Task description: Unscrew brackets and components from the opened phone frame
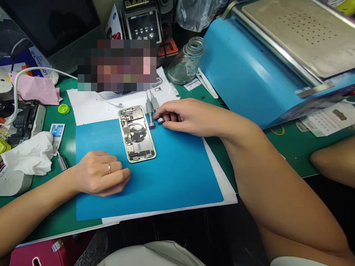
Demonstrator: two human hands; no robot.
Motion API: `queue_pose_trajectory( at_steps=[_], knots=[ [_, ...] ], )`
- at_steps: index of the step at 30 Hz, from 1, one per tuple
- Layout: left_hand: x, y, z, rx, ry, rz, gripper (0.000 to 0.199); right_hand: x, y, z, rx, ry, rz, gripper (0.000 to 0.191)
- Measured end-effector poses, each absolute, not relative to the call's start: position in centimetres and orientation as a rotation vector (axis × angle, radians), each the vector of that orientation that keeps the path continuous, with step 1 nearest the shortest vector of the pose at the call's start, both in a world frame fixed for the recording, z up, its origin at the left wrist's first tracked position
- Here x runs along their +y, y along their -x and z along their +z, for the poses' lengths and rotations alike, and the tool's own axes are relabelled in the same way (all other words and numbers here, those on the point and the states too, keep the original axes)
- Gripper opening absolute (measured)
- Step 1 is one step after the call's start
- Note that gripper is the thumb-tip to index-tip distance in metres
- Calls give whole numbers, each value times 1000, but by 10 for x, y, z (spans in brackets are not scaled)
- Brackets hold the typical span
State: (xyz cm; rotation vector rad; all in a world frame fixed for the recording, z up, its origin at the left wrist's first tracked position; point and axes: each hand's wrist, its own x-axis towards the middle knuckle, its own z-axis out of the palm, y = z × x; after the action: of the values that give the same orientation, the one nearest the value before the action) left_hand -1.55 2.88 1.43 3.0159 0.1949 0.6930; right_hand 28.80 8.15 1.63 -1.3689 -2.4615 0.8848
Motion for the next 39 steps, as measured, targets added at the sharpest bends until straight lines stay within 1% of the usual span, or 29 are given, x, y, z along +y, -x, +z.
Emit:
queue_pose_trajectory(
  at_steps=[3, 6, 10, 12, 15, 18, 22, 27, 31, 33, 36, 39],
  knots=[
    [29, 16, 14, 190, -3018, 668, 18, 82, -289, 17, -2432, 1391, 981, 33],
    [29, 17, 14, 198, -3013, 646, 16, 83, -289, 16, -2394, 1375, 1011, 29],
    [30, 17, 13, 212, -2994, 621, 20, 83, -288, 17, -2372, 1361, 1031, 27],
    [30, 17, 13, 226, -2983, 617, 21, 81, -285, 18, -2383, 1373, 1022, 29],
    [31, 17, 12, 251, -2964, 627, 21, 79, -281, 18, -2427, 1288, 858, 33],
    [31, 17, 12, 290, -2950, 664, 20, 77, -276, 13, -2481, 1126, 650, 31],
    [31, 16, 14, 355, -2917, 742, 20, 77, -272, 5, -2506, 1051, 565, 28],
    [30, 15, 15, 427, -2846, 832, 17, 74, -275, 16, -2408, 1019, 711, 22],
    [29, 16, 15, 469, -2776, 1037, 11, 69, -284, 33, -2287, 942, 789, 14],
    [29, 16, 15, 517, -2736, 1092, 10, 67, -288, 39, -2261, 893, 881, 10],
    [31, 15, 15, 650, -2722, 1032, 10, 66, -292, 45, -2232, 845, 1075, 7],
    [33, 15, 15, 726, -2757, 956, 14, 63, -293, 47, -2199, 840, 1231, 13]
  ],
)
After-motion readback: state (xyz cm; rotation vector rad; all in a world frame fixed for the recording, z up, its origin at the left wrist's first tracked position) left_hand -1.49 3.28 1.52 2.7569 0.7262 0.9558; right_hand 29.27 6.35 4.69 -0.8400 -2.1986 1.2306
